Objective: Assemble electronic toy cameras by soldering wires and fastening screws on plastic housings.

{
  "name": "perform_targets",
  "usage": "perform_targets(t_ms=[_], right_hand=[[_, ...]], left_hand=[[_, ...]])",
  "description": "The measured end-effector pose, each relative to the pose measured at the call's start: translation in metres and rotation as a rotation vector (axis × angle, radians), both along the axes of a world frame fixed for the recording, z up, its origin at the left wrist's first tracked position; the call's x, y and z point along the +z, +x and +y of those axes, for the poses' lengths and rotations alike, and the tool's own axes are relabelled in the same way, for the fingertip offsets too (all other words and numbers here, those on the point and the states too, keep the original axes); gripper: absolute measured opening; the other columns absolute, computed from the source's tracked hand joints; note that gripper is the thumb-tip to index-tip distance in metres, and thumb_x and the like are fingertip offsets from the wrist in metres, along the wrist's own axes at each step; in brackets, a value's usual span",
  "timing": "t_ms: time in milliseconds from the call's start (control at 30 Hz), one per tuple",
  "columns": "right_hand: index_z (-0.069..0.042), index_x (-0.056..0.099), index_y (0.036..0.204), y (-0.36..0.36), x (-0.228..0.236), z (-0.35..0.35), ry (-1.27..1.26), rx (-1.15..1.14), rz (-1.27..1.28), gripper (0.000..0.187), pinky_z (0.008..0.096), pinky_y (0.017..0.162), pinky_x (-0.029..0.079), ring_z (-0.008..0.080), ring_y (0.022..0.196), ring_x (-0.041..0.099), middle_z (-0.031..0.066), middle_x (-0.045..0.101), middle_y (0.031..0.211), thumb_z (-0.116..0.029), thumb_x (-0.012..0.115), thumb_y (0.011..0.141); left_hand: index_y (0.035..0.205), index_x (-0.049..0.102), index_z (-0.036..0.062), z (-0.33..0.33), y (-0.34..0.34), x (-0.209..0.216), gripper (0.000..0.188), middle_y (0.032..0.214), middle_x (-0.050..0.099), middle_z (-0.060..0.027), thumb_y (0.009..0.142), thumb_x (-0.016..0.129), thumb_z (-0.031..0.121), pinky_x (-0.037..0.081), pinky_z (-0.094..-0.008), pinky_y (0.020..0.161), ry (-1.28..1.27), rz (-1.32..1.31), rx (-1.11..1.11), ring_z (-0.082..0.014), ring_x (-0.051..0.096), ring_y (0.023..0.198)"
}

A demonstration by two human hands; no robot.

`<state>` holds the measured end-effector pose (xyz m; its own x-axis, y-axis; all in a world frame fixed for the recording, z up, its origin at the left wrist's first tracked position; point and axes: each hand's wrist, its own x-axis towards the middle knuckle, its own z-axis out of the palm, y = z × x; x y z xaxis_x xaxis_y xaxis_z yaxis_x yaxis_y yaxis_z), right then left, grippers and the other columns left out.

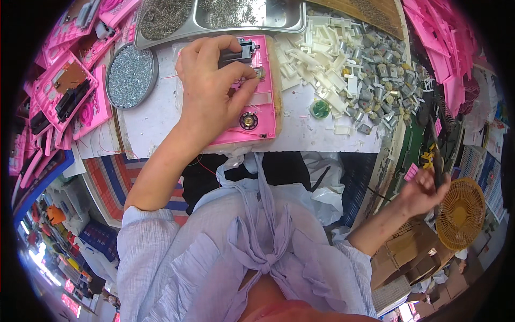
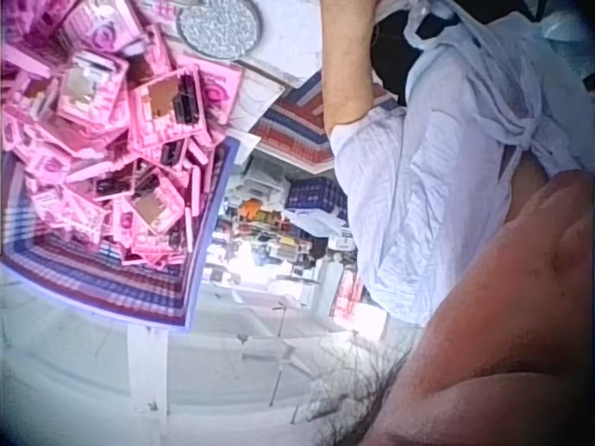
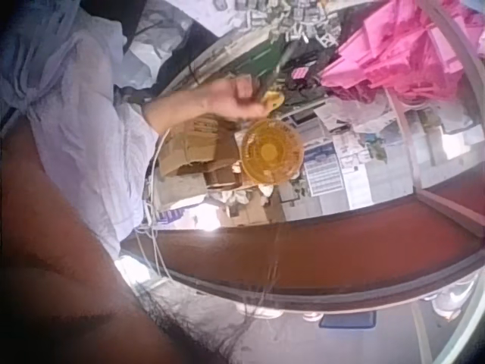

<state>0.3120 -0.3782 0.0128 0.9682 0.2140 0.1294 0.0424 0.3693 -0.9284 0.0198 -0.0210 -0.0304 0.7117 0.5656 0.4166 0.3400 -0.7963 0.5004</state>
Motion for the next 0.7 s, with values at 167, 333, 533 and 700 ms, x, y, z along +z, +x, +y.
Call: perform_targets(t_ms=[167,333,533,700], right_hand=[[0.001,0.060,0.106,-0.084,-0.030,0.100,-0.411,0.343,-0.290,0.028,0.0270,0.073,0.047,0.0131,0.076,0.057,0.0090,0.062,0.088,-0.011,0.077,0.087],[0.000,0.064,0.103,-0.114,-0.034,0.151,-0.373,0.697,-0.535,0.027,0.0251,0.057,0.040,0.0127,0.064,0.055,0.0080,0.064,0.077,-0.002,0.081,0.081],[-0.001,0.064,0.101,-0.119,-0.037,0.169,-0.326,0.711,-0.697,0.030,0.0275,0.048,0.039,0.0169,0.054,0.054,0.0087,0.063,0.069,0.001,0.081,0.077],[0.000,0.065,0.100,-0.120,-0.035,0.170,-0.344,0.721,-0.725,0.029,0.0277,0.048,0.040,0.0177,0.053,0.054,0.0086,0.063,0.069,0.001,0.081,0.076]], left_hand=[[0.081,0.074,0.0137,0.001,0.002,0.000,0.013,0.120,0.060,-0.0047,0.070,0.082,0.016,0.034,-0.0509,0.099,0.017,0.009,-0.011,-0.0336,0.049,0.116],[0.079,0.073,0.0140,0.000,0.003,-0.004,0.013,0.120,0.060,-0.0047,0.070,0.081,0.015,0.034,-0.0512,0.098,0.036,0.008,-0.012,-0.0326,0.050,0.116],[0.078,0.071,0.0141,0.000,0.004,-0.002,0.012,0.120,0.060,-0.0041,0.070,0.080,0.014,0.034,-0.0511,0.097,0.047,0.016,-0.009,-0.0322,0.051,0.115],[0.079,0.071,0.0142,-0.001,0.005,-0.001,0.012,0.120,0.061,-0.0038,0.071,0.079,0.014,0.034,-0.0509,0.097,0.049,0.018,-0.007,-0.0319,0.051,0.115]])
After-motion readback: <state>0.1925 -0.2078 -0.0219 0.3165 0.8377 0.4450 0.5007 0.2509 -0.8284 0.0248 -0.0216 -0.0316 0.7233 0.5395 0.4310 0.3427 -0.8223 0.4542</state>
